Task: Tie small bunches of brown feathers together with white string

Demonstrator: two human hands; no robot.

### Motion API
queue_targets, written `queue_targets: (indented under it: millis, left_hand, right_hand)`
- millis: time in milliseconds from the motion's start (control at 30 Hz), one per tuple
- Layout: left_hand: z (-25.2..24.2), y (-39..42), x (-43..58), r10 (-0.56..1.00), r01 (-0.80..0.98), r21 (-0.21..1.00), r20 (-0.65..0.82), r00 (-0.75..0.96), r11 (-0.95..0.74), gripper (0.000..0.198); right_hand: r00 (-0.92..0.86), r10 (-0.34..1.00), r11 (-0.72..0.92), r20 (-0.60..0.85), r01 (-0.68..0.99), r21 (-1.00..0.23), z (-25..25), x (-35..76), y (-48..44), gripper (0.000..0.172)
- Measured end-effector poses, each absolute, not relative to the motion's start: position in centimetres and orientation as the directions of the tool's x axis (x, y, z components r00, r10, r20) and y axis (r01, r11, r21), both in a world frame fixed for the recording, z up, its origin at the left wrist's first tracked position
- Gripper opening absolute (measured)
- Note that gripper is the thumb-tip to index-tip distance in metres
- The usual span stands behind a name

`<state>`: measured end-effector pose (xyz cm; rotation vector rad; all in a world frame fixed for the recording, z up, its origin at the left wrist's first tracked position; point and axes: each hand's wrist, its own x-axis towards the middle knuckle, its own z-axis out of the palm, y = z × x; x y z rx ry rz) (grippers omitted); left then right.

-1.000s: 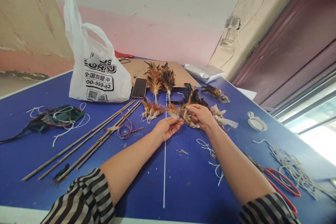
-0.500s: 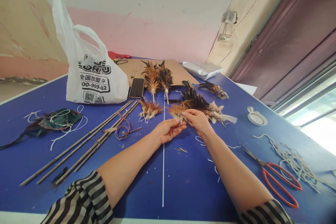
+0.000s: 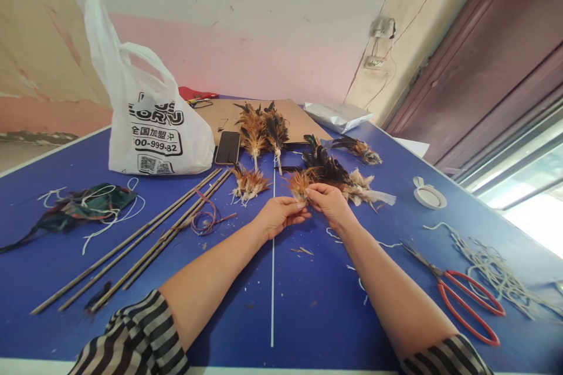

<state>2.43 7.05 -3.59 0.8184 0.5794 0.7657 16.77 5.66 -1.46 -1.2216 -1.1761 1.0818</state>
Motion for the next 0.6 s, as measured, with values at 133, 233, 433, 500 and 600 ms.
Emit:
queue_targets:
  millis: [133,233,433,500,600]
  left_hand:
    - [-3.7,7.6,2.2,0.851,-0.405,0.84,-0.12,0.511,0.362,0.013]
    - [-3.9,8.2,1.9,0.865,-0.481,0.767,-0.188,0.465,0.425,0.011]
    - [-4.2,8.2,2.0,0.798,-0.523,0.633,-0.28,0.533,0.571,0.009]
    - [-4.2,7.9,2.1,0.772,-0.5,0.628,-0.28,0.57,0.596,0.01]
    - [-4.3,7.6,2.2,0.756,-0.469,0.648,-0.268,0.597,0.6,0.011]
  right_hand:
    - [0.157,0.977,0.139,0.142,0.031,-0.99,-1.7,16.9,5.5,0.03]
    - [0.187,0.942,0.222,0.278,0.272,-0.936,-1.8,16.8,5.2,0.035]
    - [-0.071,0.875,0.315,0.479,0.834,-0.453,-1.7,15.9,4.1,0.032]
    - [-0.102,0.868,0.303,0.486,0.885,-0.354,-1.7,15.8,4.0,0.028]
    - [-0.091,0.866,0.267,0.491,0.916,-0.301,-1.6,15.9,4.0,0.023]
